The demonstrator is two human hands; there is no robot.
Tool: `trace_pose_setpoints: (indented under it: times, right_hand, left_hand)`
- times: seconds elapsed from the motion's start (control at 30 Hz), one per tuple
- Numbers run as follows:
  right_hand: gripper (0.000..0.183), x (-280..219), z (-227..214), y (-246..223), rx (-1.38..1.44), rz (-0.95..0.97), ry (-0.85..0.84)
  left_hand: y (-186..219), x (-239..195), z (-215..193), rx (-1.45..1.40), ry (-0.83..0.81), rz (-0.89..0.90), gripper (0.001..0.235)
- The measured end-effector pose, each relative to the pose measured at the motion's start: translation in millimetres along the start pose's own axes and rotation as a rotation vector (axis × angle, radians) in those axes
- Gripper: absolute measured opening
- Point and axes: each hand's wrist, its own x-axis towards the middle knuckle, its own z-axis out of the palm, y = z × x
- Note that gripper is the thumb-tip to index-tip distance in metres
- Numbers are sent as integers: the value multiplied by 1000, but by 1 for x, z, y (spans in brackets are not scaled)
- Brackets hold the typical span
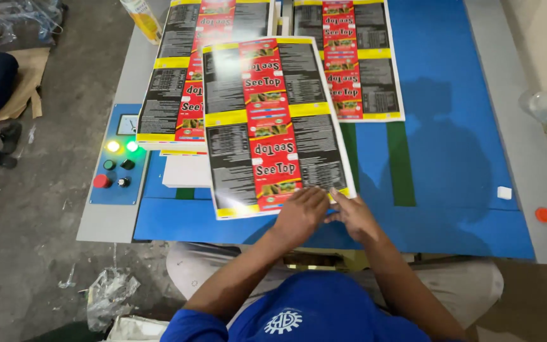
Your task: Inspecting and sorting large printed sheets of product labels at a printing station.
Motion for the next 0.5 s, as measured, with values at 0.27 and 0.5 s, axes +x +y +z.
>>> trace_pose_setpoints:
  times: [0.27,0.5]
  right_hand:
    - [22,-59,-86,21,-55,-307,375]
    - [25,-131,-133,19,-138,-282,572]
  left_hand:
    - [-108,-7,-26,178,44,-209,21]
    - [-159,-21,-59,563,57,-340,80]
